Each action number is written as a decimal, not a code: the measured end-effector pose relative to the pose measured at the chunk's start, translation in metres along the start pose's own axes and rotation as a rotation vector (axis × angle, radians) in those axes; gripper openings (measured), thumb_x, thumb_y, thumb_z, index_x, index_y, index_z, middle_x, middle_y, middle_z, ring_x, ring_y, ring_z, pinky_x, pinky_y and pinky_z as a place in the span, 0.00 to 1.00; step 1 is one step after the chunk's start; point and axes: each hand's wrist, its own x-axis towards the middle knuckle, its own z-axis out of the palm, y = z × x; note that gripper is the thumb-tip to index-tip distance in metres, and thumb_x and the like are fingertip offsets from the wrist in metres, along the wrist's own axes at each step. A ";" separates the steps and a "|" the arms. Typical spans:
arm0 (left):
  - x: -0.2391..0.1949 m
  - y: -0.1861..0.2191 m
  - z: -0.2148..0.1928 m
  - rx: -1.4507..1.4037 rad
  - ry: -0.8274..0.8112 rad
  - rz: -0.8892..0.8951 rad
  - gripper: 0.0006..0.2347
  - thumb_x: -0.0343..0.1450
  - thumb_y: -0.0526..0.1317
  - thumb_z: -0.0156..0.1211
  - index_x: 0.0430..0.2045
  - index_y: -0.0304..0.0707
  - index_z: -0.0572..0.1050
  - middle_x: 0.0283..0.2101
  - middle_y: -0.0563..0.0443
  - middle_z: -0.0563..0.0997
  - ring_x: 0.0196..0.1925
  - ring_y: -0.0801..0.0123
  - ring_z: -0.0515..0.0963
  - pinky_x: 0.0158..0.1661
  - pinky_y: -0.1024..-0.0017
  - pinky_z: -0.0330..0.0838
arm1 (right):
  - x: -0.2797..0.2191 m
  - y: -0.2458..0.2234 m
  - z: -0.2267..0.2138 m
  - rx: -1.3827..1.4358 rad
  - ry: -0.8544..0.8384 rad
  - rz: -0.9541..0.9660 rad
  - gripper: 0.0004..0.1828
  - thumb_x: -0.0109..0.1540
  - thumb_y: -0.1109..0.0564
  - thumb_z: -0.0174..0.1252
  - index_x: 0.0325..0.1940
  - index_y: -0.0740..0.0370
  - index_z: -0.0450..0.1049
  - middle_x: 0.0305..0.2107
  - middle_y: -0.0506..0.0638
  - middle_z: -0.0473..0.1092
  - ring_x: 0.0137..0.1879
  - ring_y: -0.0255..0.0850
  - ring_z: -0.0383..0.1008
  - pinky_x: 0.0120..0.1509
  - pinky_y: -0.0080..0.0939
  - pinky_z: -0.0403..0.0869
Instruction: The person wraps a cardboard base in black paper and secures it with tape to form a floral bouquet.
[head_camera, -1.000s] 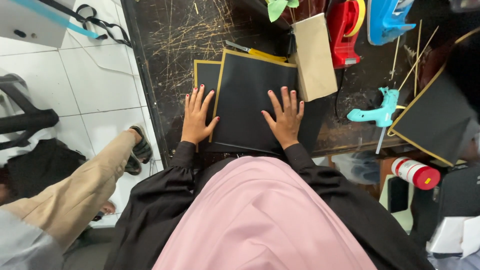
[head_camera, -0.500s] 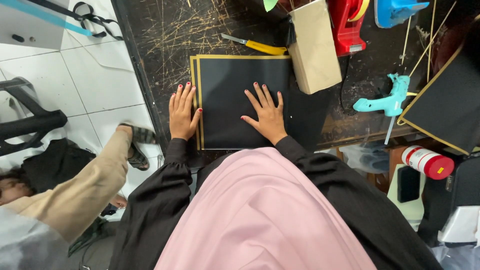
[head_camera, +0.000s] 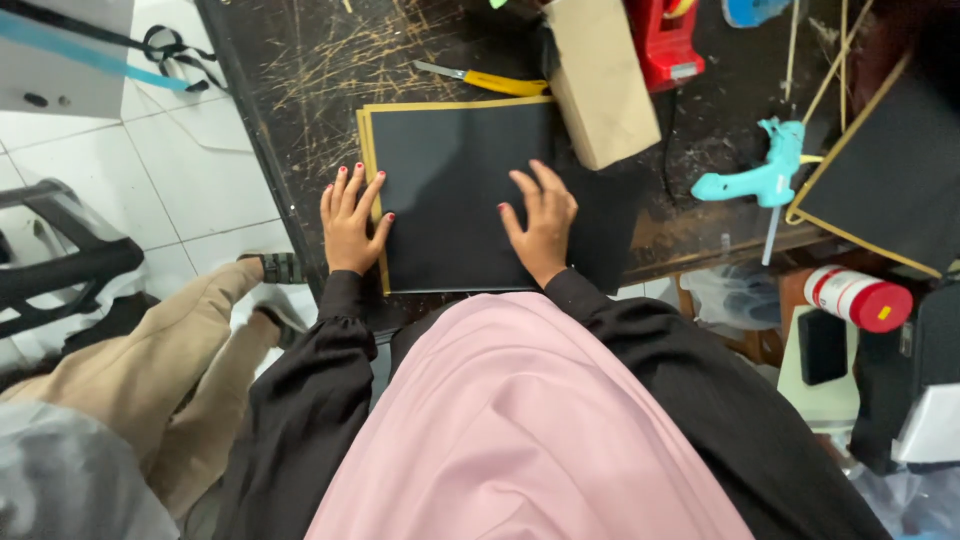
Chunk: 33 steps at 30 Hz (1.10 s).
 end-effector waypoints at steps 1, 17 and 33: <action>-0.001 0.002 0.001 -0.001 0.000 0.012 0.28 0.76 0.54 0.62 0.75 0.57 0.69 0.78 0.47 0.66 0.81 0.50 0.58 0.75 0.51 0.46 | -0.002 0.006 -0.006 -0.003 0.010 0.006 0.31 0.67 0.44 0.68 0.74 0.41 0.71 0.73 0.47 0.61 0.78 0.46 0.62 0.76 0.57 0.59; -0.014 0.078 0.032 -0.048 -0.025 0.060 0.29 0.77 0.51 0.61 0.76 0.50 0.67 0.80 0.45 0.62 0.83 0.50 0.54 0.76 0.50 0.42 | -0.042 0.079 -0.070 0.516 -0.058 0.486 0.42 0.65 0.63 0.68 0.78 0.44 0.57 0.47 0.58 0.76 0.50 0.59 0.82 0.52 0.55 0.83; -0.018 0.082 0.046 -0.024 0.048 0.040 0.29 0.77 0.55 0.58 0.75 0.51 0.68 0.79 0.47 0.64 0.82 0.55 0.58 0.76 0.50 0.41 | -0.035 0.099 -0.083 0.531 -0.202 0.119 0.30 0.74 0.56 0.56 0.82 0.44 0.62 0.61 0.55 0.68 0.66 0.60 0.74 0.63 0.59 0.80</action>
